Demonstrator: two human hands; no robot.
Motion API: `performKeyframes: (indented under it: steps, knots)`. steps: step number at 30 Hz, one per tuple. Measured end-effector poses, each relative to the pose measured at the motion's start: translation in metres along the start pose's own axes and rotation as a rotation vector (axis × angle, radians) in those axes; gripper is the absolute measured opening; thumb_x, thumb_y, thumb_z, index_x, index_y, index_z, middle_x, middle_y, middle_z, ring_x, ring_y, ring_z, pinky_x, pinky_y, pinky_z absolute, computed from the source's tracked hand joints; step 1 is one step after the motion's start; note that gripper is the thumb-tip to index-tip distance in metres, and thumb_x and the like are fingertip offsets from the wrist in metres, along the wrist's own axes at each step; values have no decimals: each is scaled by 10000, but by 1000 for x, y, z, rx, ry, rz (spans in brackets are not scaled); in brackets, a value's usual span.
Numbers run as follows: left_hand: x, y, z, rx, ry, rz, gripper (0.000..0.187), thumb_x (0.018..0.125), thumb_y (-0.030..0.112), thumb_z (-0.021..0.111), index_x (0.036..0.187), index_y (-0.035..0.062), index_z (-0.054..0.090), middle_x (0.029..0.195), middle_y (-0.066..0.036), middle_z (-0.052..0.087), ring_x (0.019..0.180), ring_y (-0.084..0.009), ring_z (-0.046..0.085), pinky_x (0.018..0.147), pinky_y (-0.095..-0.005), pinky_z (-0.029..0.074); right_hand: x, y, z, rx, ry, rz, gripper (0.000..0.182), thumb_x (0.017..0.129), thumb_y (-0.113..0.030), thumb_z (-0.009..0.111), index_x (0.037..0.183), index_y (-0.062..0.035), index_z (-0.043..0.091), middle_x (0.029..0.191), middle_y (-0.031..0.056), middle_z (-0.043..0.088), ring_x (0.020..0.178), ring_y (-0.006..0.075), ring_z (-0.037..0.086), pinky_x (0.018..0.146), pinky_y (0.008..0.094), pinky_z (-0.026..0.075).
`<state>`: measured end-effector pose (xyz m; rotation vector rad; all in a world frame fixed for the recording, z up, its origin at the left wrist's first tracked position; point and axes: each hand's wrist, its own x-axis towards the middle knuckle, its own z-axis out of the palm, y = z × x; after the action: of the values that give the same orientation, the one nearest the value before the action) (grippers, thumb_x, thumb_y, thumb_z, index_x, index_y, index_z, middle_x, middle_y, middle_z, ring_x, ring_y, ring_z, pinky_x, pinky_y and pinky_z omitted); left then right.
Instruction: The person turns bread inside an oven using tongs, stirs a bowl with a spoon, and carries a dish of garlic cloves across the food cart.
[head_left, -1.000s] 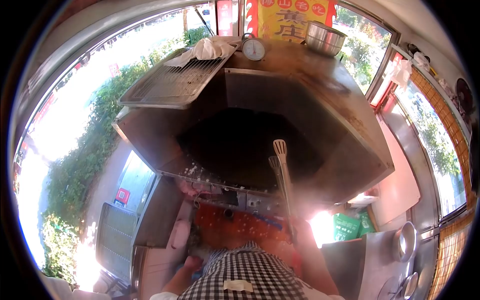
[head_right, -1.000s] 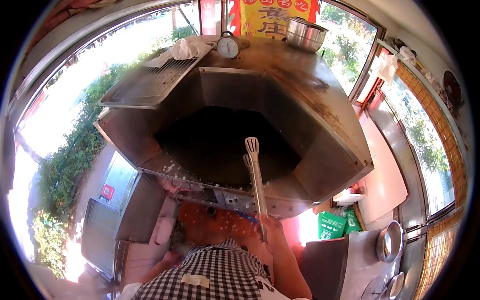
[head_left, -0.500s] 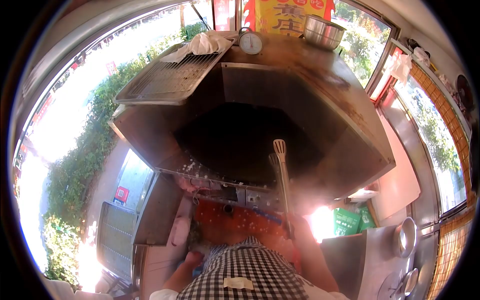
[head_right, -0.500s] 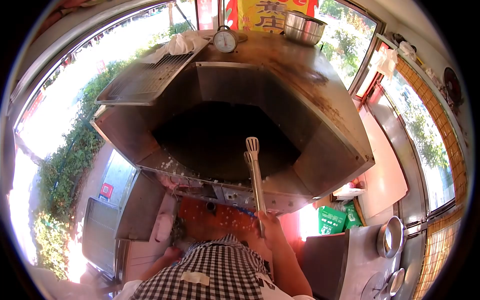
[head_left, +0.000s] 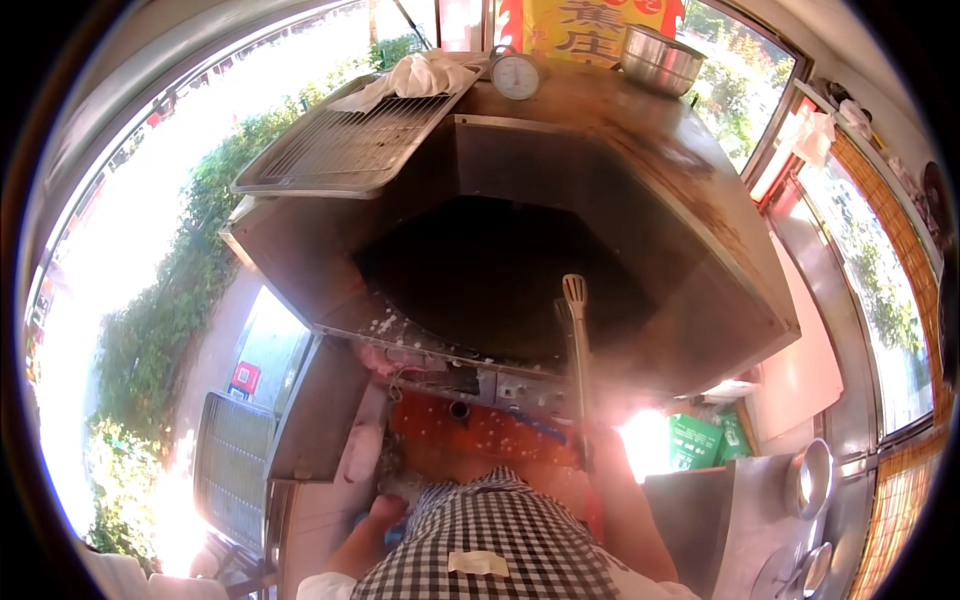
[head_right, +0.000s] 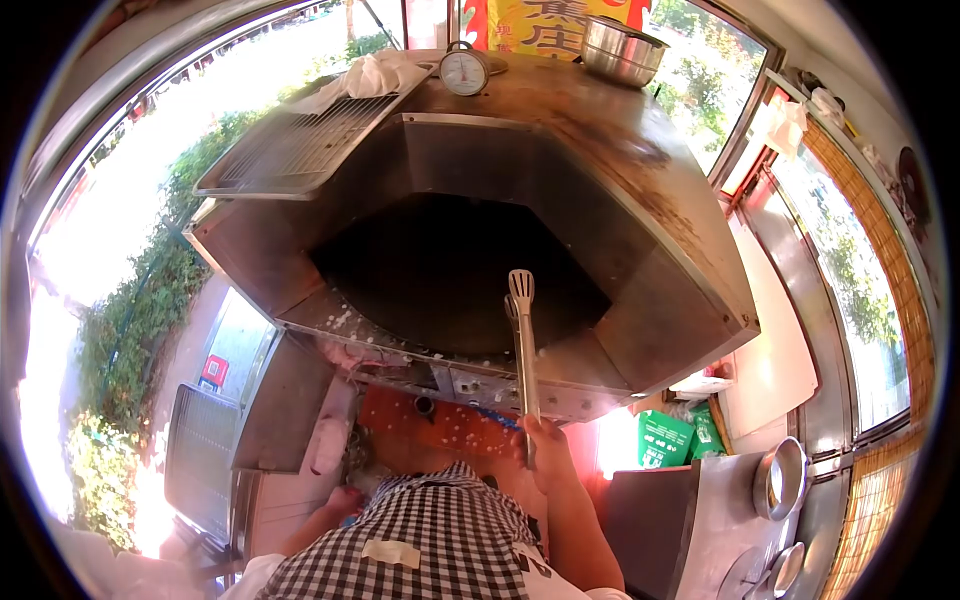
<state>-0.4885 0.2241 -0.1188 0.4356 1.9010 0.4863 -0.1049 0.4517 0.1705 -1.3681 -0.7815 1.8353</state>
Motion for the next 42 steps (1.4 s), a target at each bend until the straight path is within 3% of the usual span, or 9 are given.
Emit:
performKeyframes:
  steps: [28,37,42]
  knots:
    - [9,-14,4,51,-11,-16,230,765,196,678,862,-12,660,668,-88,637,553,-165,601,532,-310,491,-11,-4,15,-4,92,15,194,919,-243,575,937,-49,574,618,28,535,408,104,438,372,231,313]
    - [3,-9,5,29,-34,-8,194,759,192,670,704,6,666,616,-75,629,533,-157,593,524,-311,478,-12,0,16,-80,52,-8,205,922,-245,569,946,-41,574,621,32,531,411,107,426,370,235,296]
    - [4,-11,6,64,-30,16,216,761,219,660,717,8,668,610,-75,627,517,-161,588,519,-315,476,-12,2,16,-80,48,-2,219,925,-252,567,956,-35,571,635,40,535,413,113,428,376,240,301]
